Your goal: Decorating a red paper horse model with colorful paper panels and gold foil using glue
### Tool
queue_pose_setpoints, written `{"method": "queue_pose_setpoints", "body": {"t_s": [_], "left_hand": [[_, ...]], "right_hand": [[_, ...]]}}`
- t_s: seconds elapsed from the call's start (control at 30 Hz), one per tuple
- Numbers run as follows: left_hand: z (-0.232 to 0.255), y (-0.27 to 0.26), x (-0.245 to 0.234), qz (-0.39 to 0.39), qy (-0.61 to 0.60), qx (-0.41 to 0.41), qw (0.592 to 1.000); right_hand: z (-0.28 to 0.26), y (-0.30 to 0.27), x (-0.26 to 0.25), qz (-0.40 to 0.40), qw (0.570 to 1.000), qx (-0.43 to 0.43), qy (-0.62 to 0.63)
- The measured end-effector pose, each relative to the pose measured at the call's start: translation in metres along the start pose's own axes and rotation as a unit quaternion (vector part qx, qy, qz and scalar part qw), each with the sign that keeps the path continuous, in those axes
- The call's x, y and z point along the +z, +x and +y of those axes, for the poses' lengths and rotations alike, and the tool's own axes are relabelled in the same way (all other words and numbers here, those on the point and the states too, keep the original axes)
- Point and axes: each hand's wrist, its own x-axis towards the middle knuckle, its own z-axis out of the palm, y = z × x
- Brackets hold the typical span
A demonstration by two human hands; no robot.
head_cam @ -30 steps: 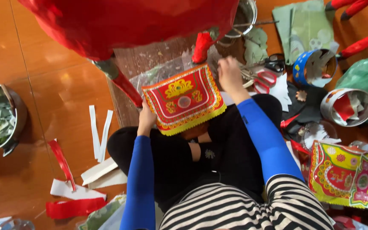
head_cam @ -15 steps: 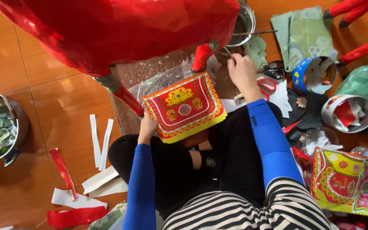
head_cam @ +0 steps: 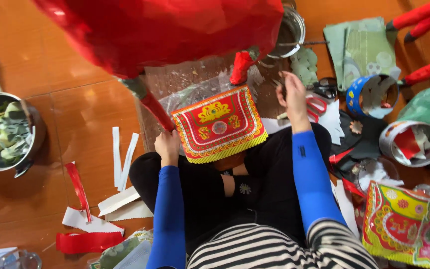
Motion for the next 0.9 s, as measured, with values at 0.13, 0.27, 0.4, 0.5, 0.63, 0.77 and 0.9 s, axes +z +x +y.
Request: {"method": "queue_pose_setpoints", "body": {"t_s": [0.13, 0.27, 0.4, 0.5, 0.63, 0.77, 0.9], "left_hand": [[0.013, -0.025, -0.039, 0.137, -0.165, 0.0, 0.977], [0.027, -0.025, -0.056, 0.182, -0.244, 0.062, 0.951], [0.022, -0.01, -0.037, 0.175, -0.342, 0.157, 0.91], [0.019, -0.005, -0.035, 0.207, -0.282, 0.181, 0.919], [0.02, -0.007, -0.04, 0.16, -0.263, 0.129, 0.942], [0.015, 0.003, -0.028, 0.145, -0.236, 0.111, 0.954], [0.015, 0.001, -0.026, 0.157, -0.22, 0.123, 0.955]], "right_hand": [[-0.024, -0.057, 0.002, 0.036, 0.993, -0.111, 0.002], [-0.015, -0.082, 0.031, -0.018, 0.986, -0.165, -0.001], [0.041, -0.075, 0.104, -0.081, 0.974, -0.181, -0.109], [0.023, -0.098, 0.181, -0.153, 0.948, -0.23, -0.159], [-0.031, -0.14, 0.247, -0.255, 0.936, -0.235, -0.07], [-0.071, -0.132, 0.263, -0.258, 0.91, -0.322, -0.033], [-0.168, -0.154, 0.27, -0.209, 0.886, -0.413, -0.003]]}}
